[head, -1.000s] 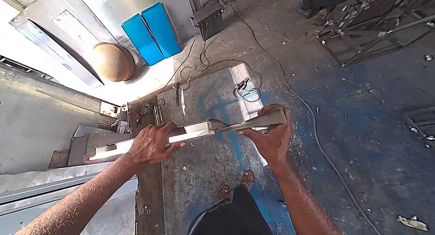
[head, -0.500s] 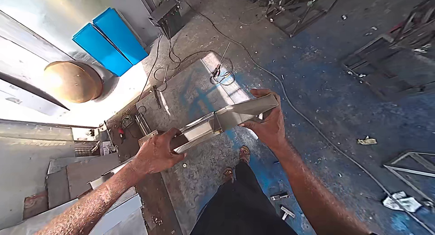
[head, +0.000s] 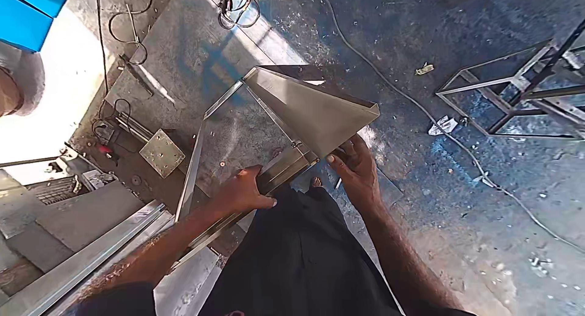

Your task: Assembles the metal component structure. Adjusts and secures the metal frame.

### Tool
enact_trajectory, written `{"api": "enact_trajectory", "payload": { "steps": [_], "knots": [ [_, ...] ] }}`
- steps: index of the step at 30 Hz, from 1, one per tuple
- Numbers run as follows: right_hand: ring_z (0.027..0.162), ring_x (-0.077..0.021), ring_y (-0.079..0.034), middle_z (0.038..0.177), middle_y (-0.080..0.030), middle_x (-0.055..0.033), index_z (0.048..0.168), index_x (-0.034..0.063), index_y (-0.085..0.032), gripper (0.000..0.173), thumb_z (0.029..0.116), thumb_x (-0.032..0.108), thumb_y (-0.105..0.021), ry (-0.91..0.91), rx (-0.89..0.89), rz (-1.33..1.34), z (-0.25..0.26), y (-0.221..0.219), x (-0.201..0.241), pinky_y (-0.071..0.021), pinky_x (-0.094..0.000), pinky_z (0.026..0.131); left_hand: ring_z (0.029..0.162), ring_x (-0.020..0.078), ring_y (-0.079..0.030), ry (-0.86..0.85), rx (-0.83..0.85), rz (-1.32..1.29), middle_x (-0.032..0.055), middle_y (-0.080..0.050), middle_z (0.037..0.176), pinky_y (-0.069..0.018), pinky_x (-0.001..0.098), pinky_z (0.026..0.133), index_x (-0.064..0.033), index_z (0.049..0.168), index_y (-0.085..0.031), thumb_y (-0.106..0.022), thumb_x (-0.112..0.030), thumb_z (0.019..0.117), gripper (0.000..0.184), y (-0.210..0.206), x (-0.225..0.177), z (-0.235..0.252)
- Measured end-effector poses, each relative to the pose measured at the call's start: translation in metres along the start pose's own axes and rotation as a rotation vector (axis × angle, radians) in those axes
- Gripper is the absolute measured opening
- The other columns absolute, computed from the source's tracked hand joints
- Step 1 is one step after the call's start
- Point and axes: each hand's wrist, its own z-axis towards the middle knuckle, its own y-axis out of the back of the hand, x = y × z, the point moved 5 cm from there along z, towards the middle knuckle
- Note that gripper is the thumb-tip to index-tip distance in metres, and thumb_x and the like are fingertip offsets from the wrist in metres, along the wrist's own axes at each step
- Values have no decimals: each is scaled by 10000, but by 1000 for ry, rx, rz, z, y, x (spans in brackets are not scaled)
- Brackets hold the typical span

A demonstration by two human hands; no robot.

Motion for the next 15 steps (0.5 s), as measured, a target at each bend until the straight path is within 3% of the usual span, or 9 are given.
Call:
{"api": "enact_trajectory", "payload": {
  "steps": [3,6,8,10,15],
  "knots": [
    [1218,-211,-669,1393,-639,-105,1515,52,-457,595,971,179,-662,1,89,-143,-46,31,-37,-580,-386,1040,1031,175,-693,-58,28,-127,67,-720,1090,-566,454,949,-92,1231,-650,-899,-531,665,759,-63,4,21],
    [1217,-140,-663,1338,-687,-53,1495,90,-508,560,1000,316,-639,17,201,-564,-93,69,-81,-541,-372,1061,998,208,-714,-22,37,-182,93,-739,1048,-575,505,930,-81,1193,-682,-901,-525,702,697,-130,6,40],
    [1207,-218,-666,1324,-693,-59,1450,142,-569,506,1011,389,-617,-2,306,-803,-125,98,-119,-529,-472,1031,979,239,-715,-2,20,-170,113,-737,1037,-573,537,905,-81,1208,-677,-899,-495,733,668,-178,6,54],
    [1187,-309,-665,1329,-680,-91,1463,177,-558,506,1010,393,-614,-96,420,-913,-157,133,-167,-524,-564,990,992,249,-712,-13,2,-155,125,-731,1065,-573,535,911,-68,1234,-663,-897,-452,760,653,-228,7,73],
    [1207,-378,-641,1359,-647,-158,1505,124,-504,578,985,322,-660,-467,504,-928,-265,236,-301,-496,-624,995,1032,330,-687,86,15,-39,176,-691,1112,-566,578,879,-33,1231,-631,-870,-440,788,647,-348,13,130]
  ]
}}
